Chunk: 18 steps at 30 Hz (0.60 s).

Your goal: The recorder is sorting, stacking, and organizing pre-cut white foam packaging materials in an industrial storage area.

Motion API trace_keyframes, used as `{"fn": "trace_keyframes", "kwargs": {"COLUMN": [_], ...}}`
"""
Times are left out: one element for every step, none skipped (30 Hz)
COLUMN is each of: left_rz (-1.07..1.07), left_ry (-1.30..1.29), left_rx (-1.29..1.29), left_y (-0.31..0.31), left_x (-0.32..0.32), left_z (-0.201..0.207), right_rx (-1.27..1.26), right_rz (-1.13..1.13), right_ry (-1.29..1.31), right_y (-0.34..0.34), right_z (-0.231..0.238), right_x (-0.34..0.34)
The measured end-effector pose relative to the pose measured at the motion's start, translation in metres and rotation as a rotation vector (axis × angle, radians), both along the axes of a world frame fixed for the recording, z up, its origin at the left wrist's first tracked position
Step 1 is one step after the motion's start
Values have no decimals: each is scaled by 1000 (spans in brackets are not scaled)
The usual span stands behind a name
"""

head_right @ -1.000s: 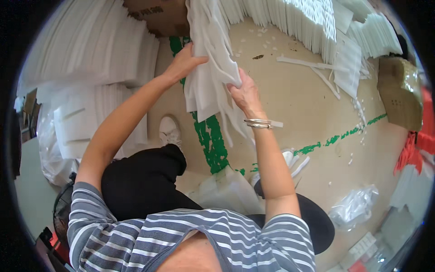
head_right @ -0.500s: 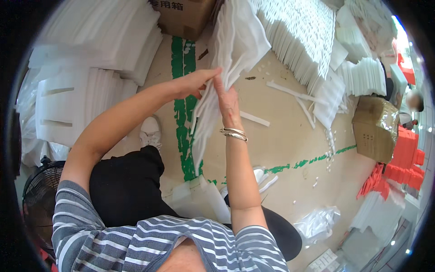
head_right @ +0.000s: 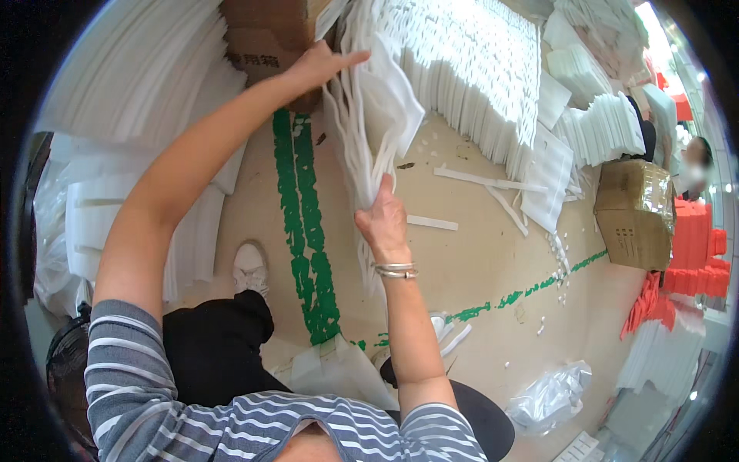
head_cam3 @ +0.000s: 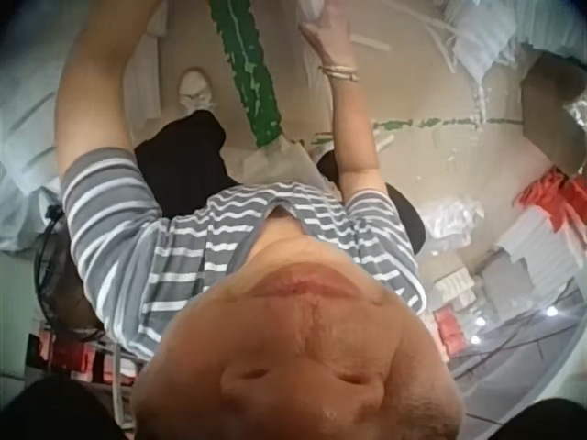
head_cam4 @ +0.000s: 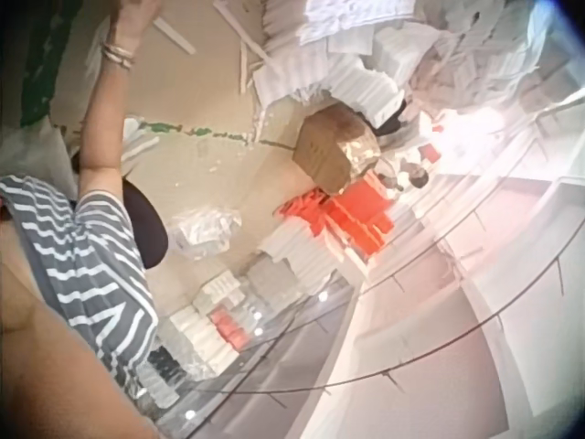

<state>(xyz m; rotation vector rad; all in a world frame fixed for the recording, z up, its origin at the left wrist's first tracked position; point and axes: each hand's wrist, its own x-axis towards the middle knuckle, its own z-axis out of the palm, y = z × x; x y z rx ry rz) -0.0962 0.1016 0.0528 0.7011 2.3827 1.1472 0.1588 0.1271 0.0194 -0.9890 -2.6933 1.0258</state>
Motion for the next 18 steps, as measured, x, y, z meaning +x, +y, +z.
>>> {"fn": "trace_keyframes", "kwargs": {"left_rz": [19,30,20,78,141,124,123,128,139,156,175,191,208,223,234,209,179,142], "left_ry": [-88,-178,-179,-109,-38,-58,-43,-25,2,36,70,106,141,175,210,203,214,215], "left_rx": [-9,-14,-21,-1,15,9,-30,-71,-116,-159,-200,-242,-286,-322,-349,-367,-385,-394], "left_y": [21,47,74,96,105,111,117,121,123,123,121,118,111,105,104,92,79,72], "left_x": [-10,-17,-30,-46,-61,-70,-76,-81,-85,-91,-95,-100,-106,-110,-112,-111,-112,-107], "left_z": [-3,-5,-17,-35,-48,-60,-67,-74,-77,-81,-85,-90,-95,-97,-96,-95,-82,-70], "right_rx": [6,16,10,18,23,18,43,64,45,34,-27,-87,-222,-348,-317,-312,-277,-237], "right_rz": [14,20,9,37,71,54,96,146,125,126,178,228,252,273,337,387,342,288], "right_ry": [-42,-87,-88,-68,-48,-67,-49,-26,-77,-81,-66,-50,-139,-230,-188,-148,-203,-269], "right_y": [-2,-2,-3,-7,-14,-14,-13,-15,-13,-8,3,14,24,37,53,74,88,98], "right_z": [4,6,5,4,3,0,-1,-1,4,2,0,-1,9,23,25,23,36,54], "right_x": [2,4,5,6,7,12,20,27,33,42,55,67,75,86,106,127,142,160]}}
